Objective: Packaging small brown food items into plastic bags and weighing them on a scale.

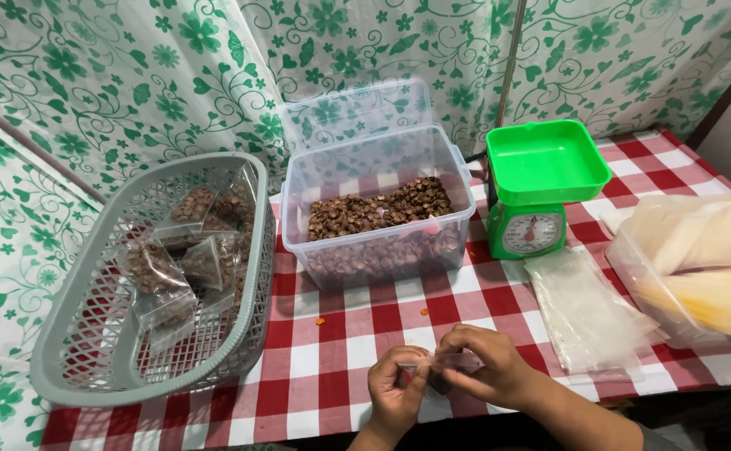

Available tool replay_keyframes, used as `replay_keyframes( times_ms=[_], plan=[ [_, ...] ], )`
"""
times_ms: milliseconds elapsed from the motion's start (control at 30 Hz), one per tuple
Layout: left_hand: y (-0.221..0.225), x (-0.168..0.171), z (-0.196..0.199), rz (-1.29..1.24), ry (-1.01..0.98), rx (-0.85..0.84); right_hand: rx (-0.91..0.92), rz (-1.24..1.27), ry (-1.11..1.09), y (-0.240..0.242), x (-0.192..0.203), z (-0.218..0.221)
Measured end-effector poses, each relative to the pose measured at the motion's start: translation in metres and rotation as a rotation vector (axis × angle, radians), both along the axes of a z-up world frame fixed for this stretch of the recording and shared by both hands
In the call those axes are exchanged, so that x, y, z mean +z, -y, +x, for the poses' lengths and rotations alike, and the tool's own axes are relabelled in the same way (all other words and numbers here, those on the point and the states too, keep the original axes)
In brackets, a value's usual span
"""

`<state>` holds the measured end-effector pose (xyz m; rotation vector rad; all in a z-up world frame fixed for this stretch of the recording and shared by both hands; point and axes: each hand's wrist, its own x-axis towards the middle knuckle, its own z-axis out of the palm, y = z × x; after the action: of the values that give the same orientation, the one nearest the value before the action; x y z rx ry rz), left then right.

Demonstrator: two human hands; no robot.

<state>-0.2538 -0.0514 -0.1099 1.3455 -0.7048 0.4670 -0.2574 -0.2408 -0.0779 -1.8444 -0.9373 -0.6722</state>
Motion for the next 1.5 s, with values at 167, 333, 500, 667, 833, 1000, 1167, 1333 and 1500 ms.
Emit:
replay_keyframes(
  times_ms=[167, 333, 500, 667, 833, 1000, 1167, 1333, 1500],
  plan=[
    [0.002, 0.0, 0.0, -0.023, 0.009, -0.03, 0.05, 0.021, 0.001, -0.001, 0.004, 0.0],
    [0.001, -0.001, -0.001, -0.018, 0.007, -0.027, 0.059, 0.018, 0.01, -0.003, 0.007, -0.002],
    [0.0, -0.004, 0.0, -0.004, 0.018, 0.005, 0.033, 0.017, -0.003, -0.002, 0.007, -0.003],
    [-0.003, -0.003, 0.0, -0.004, 0.007, -0.032, 0.025, 0.09, -0.132, 0.001, 0.017, -0.007],
    [-0.006, -0.01, 0.001, 0.008, -0.038, -0.005, 0.009, 0.119, -0.194, 0.012, 0.01, -0.008],
    [-0.009, -0.014, 0.0, 0.015, -0.061, -0.025, 0.004, 0.097, -0.202, 0.021, 0.012, -0.01],
    [-0.011, -0.016, -0.002, 0.023, -0.082, -0.04, 0.034, 0.07, -0.129, 0.026, 0.006, -0.01],
    [-0.012, -0.01, -0.003, 0.047, -0.105, -0.031, 0.056, 0.053, -0.125, 0.03, 0.008, -0.009],
    [-0.013, -0.012, -0.003, 0.068, -0.124, -0.01, 0.081, 0.046, -0.11, 0.03, 0.012, -0.009]
  ],
)
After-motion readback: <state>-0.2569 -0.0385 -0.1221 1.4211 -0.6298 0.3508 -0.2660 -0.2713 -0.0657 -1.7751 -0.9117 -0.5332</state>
